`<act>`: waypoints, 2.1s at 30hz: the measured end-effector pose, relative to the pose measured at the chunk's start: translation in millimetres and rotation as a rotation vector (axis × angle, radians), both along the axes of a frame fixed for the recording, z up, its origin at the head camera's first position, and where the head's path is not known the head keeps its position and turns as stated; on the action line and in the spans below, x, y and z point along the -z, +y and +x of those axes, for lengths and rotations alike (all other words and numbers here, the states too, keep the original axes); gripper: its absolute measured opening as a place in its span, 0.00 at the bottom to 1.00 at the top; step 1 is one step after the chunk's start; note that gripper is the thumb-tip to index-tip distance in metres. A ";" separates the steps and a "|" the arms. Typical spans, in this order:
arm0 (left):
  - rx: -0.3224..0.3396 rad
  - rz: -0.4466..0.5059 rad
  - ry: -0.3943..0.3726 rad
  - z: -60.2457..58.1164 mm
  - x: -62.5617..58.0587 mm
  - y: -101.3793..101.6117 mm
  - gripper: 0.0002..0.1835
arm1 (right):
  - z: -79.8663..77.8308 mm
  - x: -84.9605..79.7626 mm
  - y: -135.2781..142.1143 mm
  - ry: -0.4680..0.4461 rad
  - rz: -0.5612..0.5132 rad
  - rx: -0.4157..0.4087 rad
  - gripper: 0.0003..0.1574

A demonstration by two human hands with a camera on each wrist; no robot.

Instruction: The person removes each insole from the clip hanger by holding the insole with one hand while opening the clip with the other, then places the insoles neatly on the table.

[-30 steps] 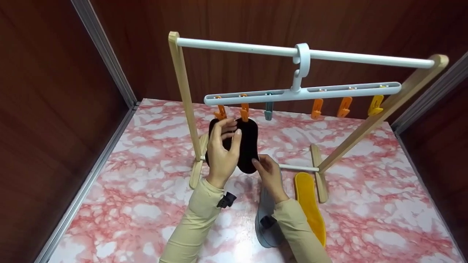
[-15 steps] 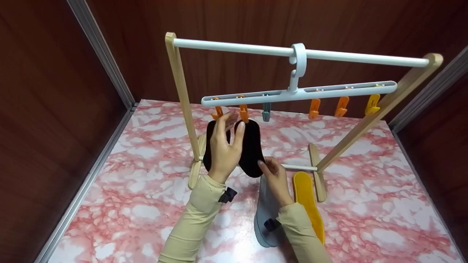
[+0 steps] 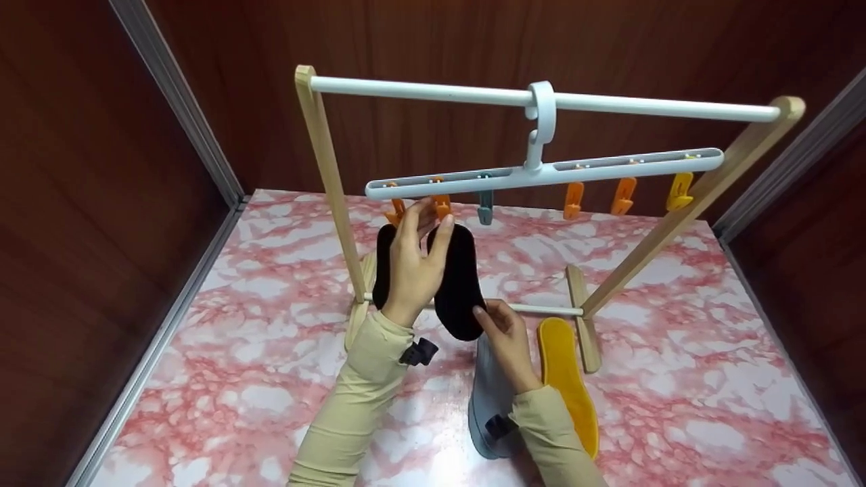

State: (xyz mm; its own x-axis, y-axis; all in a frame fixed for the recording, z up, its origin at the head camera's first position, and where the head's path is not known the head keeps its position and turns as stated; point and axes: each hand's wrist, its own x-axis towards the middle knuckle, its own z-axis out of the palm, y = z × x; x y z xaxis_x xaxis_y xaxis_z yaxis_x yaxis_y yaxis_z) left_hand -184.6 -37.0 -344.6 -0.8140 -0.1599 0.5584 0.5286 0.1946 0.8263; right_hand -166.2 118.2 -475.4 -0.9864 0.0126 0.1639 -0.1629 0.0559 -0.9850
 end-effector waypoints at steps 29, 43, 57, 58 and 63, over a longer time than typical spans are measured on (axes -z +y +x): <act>0.089 0.216 -0.052 -6.5 -8.4 6.6 0.15 | 8.1 -2.0 -0.8 -0.028 -0.032 -0.001 0.11; 0.060 0.252 -0.026 -9.5 -6.6 7.4 0.13 | 1.3 27.1 5.6 0.011 -0.032 0.021 0.12; 0.020 0.284 -0.031 -12.3 -3.5 7.7 0.13 | 10.8 12.2 7.3 -0.040 -0.019 0.018 0.11; 0.019 0.287 -0.031 -12.4 -3.6 7.8 0.13 | 12.3 8.7 6.7 -0.040 -0.012 0.017 0.11; 0.011 0.297 -0.031 -12.7 -4.2 8.3 0.13 | 15.8 1.8 5.9 -0.037 -0.001 0.017 0.11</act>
State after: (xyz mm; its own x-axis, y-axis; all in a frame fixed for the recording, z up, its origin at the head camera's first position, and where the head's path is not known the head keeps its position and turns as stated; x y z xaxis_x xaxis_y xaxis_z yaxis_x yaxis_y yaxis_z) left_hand -197.4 -28.7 -340.5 -0.8325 -0.3042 0.4631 0.5029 -0.0639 0.8620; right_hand -150.3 124.1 -477.2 -0.9914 0.0299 0.1274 -0.1255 0.0573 -0.9904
